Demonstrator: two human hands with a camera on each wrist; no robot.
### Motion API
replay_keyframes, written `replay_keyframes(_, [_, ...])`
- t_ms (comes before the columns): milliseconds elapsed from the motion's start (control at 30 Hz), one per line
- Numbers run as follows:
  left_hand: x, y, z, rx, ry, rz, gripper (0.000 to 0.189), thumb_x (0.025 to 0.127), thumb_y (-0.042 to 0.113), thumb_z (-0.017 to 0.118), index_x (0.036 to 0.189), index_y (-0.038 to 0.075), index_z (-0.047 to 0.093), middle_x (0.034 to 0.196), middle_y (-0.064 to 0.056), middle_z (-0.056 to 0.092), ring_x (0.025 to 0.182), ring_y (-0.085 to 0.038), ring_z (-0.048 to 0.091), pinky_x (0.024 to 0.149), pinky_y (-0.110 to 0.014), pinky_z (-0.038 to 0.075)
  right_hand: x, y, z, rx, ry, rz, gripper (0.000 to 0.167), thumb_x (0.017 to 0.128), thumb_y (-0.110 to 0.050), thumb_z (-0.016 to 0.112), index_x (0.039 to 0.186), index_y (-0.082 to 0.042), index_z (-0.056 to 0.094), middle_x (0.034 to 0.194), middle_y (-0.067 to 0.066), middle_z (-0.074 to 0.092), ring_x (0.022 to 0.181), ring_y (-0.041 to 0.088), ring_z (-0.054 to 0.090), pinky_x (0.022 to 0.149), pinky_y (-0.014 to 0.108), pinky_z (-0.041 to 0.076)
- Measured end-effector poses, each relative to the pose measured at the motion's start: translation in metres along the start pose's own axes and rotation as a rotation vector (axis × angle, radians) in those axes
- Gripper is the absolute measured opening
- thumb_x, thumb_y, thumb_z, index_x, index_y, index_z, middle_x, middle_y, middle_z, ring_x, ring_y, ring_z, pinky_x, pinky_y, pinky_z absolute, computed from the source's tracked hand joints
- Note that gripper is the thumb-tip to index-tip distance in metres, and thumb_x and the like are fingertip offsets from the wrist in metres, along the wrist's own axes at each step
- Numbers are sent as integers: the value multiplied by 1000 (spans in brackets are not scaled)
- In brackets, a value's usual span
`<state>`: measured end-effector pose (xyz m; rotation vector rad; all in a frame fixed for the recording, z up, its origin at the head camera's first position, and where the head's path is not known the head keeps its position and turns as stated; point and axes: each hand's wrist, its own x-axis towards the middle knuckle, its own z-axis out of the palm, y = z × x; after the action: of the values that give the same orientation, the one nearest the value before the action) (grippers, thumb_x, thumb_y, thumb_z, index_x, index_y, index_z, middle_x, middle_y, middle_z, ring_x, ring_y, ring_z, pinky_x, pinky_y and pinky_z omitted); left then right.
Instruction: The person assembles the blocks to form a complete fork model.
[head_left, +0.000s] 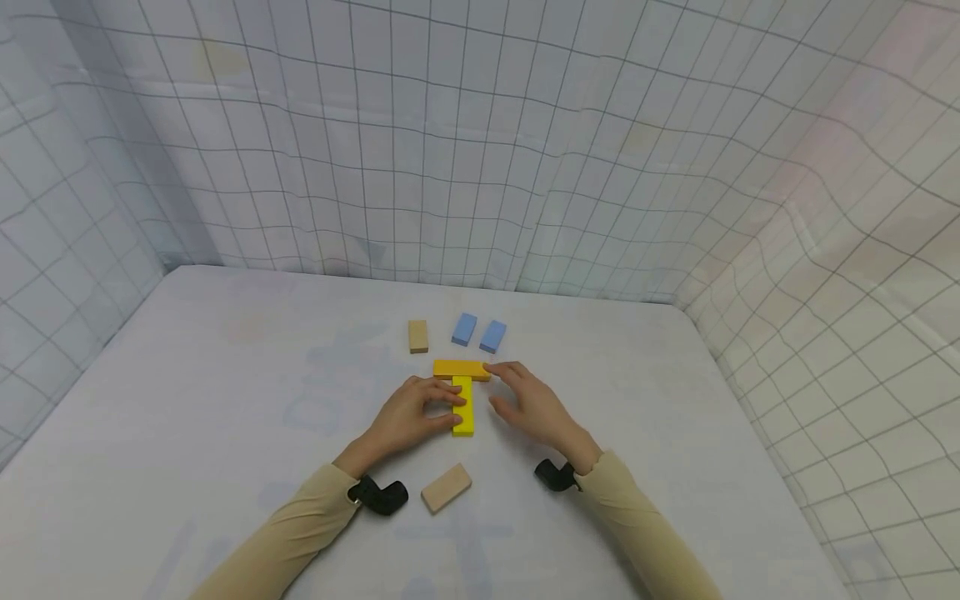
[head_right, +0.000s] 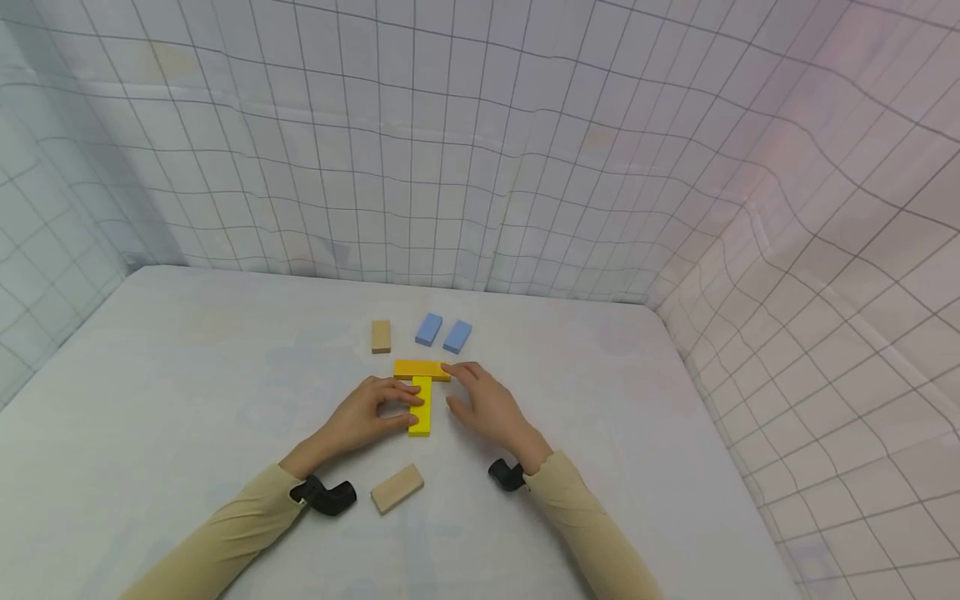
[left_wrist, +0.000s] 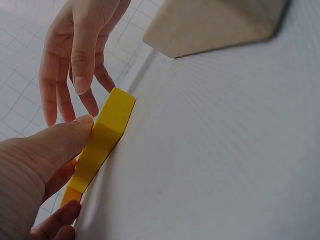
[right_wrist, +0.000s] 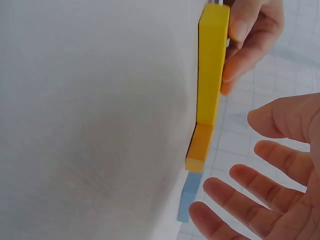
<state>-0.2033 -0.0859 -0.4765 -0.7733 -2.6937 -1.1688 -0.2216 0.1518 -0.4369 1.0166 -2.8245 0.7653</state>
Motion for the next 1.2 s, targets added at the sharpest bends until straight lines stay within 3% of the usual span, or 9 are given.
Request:
replay_keyframes(200, [-1,0,-2,-1,5,7,29,81,29,76,108,17,73,122,2,62,118,-24,48,96,-44,39,-12,-16,-2,-47,40,-60,37,91,-18,65,128,-13,59,123,1,56,105,17,58,82,32,51])
replay_keyframes(500, [-1,0,-1,-3,18,31,28,82,27,76,108,16,73,122,1,62,118,-25,49,95,-45,40,-24,-41,-4,-69,44,-159,31,90,-22,67,119,-11,65,114,-1,63,103,15,59,81,34,51])
replay_keyframes(833, [-2,0,0,-17,23,27,28,82,27,76,107,17,73,122,3,62,116,-23,49,94,-43,40,-38,-56,2,-60,-22,-219,23,92,-24,64,112,-15,69,111,-7,65,99,10,60,81,30,50])
replay_keyframes(1200, [-2,2,0,-15,23,17,28,81,28,76,107,17,74,121,4,62,115,-22,50,94,-42,40,-52,-64,8,-74,-102,-252,22,93,-22,63,114,-18,69,114,-7,65,104,9,59,85,31,48])
